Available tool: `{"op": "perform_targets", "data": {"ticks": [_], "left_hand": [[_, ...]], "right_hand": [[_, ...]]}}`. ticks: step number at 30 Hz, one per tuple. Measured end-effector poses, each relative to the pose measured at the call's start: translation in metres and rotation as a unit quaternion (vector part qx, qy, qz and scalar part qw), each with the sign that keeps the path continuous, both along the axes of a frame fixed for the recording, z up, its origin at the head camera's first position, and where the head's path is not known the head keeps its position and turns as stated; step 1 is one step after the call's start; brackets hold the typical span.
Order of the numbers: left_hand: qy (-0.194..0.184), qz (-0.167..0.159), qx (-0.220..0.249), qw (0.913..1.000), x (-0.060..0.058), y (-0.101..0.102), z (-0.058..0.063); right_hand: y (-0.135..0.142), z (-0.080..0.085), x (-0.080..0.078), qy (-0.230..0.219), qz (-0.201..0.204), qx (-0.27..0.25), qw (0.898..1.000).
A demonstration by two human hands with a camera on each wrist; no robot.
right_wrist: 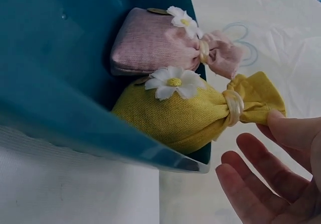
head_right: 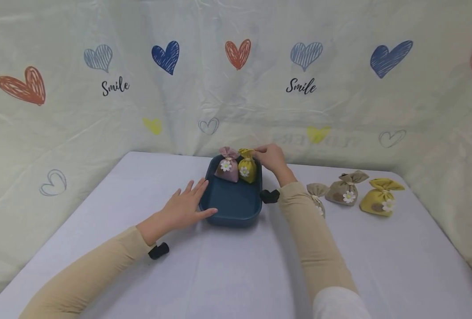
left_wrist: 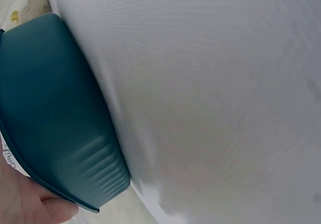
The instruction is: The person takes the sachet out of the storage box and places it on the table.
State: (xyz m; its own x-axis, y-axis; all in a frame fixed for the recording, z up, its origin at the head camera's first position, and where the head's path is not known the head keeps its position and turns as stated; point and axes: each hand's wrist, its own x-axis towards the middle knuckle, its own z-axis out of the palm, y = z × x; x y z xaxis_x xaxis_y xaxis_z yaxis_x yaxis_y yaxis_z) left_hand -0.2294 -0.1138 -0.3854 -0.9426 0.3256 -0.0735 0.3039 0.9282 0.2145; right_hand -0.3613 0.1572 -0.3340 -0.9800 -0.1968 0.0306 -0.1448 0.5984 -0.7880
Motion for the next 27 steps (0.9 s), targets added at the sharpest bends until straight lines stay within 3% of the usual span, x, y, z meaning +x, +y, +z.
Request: {"op": "perform_targets", "data": {"ticks": [9, 27], "left_hand": [[0.005, -0.001, -0.006, 1.0, 0.0, 0.0, 0.0], [0.003, -0.003, -0.001, 1.0, -0.003, 0.0, -0.002]], "right_hand": [[0.003, 0.005, -0.003, -0.044, -0.006, -0.109, 0.993], [0.006, 0.011, 0.004, -0.044, -0.03, -0.233, 0.971]]}}
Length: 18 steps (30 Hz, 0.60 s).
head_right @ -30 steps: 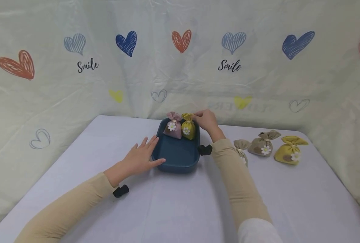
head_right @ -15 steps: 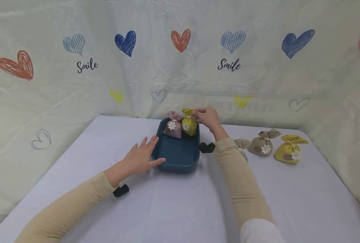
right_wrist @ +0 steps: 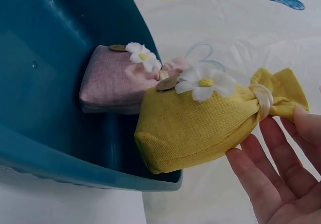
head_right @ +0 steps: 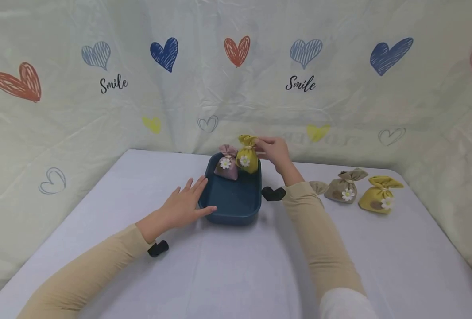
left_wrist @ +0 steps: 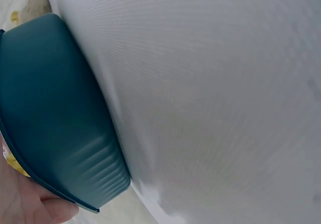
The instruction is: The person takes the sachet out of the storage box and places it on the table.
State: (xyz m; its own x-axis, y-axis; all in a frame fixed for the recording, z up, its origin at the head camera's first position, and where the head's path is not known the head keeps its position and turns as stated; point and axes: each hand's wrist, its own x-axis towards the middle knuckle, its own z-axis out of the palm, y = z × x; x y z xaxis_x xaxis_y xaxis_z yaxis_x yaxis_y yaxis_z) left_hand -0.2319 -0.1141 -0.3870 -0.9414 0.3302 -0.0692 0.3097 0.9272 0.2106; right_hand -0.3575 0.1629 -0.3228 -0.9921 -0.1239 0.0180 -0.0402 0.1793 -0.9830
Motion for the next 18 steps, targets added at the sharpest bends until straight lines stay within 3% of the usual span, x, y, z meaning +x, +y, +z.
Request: {"op": "perform_targets", "data": {"ticks": [6, 18], "left_hand": [[-0.001, -0.003, -0.001, 1.0, -0.002, -0.001, 0.0], [-0.002, -0.007, -0.001, 1.0, -0.001, -0.003, 0.001]], "right_hand": [[-0.001, 0.007, 0.005, 0.002, -0.012, -0.022, 1.0], [0.004, 0.006, 0.017, 0.024, -0.012, -0.014, 1.0]]}}
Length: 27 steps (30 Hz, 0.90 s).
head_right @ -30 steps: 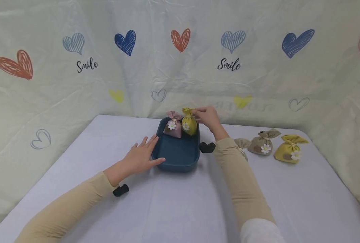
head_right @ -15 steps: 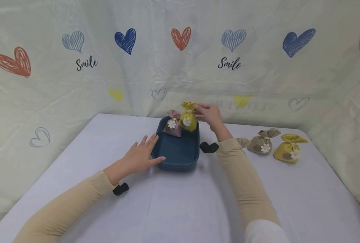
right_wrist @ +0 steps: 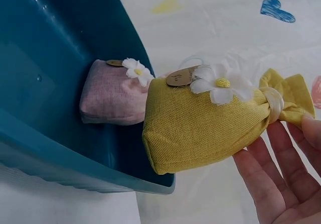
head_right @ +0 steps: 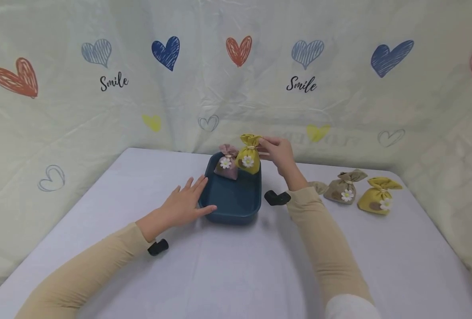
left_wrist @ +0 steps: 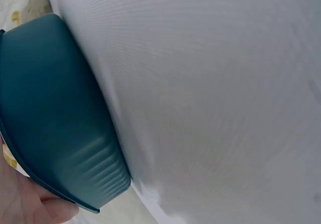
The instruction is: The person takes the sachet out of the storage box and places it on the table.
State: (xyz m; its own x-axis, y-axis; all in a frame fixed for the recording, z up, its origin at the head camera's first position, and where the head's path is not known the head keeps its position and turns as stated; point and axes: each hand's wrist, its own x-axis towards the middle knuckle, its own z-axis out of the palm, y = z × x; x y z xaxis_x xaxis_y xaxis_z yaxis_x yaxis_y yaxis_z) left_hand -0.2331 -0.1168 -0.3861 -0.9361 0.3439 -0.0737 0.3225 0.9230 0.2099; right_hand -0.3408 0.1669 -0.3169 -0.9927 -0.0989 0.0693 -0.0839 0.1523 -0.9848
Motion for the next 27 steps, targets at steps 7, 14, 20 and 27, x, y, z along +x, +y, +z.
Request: {"op": "perform_targets", "data": {"ticks": [7, 14, 20, 27], "left_hand": [[0.001, 0.004, -0.001, 1.0, -0.001, 0.001, -0.004], [0.0, 0.007, -0.006, 1.0, 0.0, 0.001, -0.003], [0.001, 0.008, -0.01, 0.9999, 0.002, 0.001, -0.001], [0.003, 0.006, -0.007, 1.0, 0.001, 0.002, 0.0]], "right_hand": [[0.003, 0.001, 0.008, 0.018, 0.003, -0.006, 1.0], [0.006, 0.002, 0.015, 0.034, 0.008, -0.019, 0.999], [0.01, 0.003, 0.022, 0.036, 0.023, -0.038, 0.998], [0.015, 0.008, 0.034, 0.044, 0.031, -0.048, 0.997]]}}
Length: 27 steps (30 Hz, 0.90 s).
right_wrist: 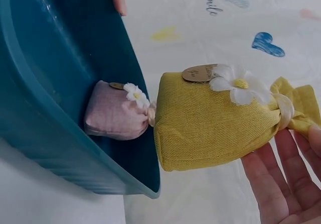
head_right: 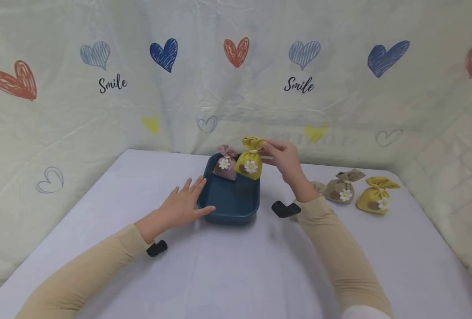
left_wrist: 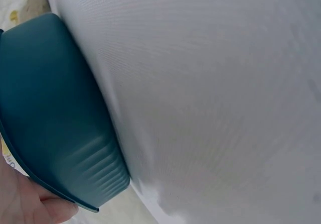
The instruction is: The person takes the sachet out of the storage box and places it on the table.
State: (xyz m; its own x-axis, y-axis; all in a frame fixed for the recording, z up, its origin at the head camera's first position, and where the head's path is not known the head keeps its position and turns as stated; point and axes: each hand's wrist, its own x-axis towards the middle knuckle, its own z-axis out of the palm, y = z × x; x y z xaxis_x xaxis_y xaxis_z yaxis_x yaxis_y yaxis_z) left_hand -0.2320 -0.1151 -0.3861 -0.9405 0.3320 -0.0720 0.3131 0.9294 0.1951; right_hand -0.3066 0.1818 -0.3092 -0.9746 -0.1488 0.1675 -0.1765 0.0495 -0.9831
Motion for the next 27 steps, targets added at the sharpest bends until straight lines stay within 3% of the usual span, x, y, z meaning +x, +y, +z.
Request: {"op": "perform_targets", "data": {"ticks": [7, 27], "left_hand": [[-0.005, 0.003, 0.005, 1.0, 0.001, -0.001, 0.0], [0.001, -0.002, 0.011, 0.9999, 0.001, 0.001, 0.0]], "right_hand": [[0.009, -0.002, 0.007, 0.009, -0.005, 0.003, 1.0], [0.054, 0.0, 0.029, 0.02, -0.011, -0.054, 0.998]]}}
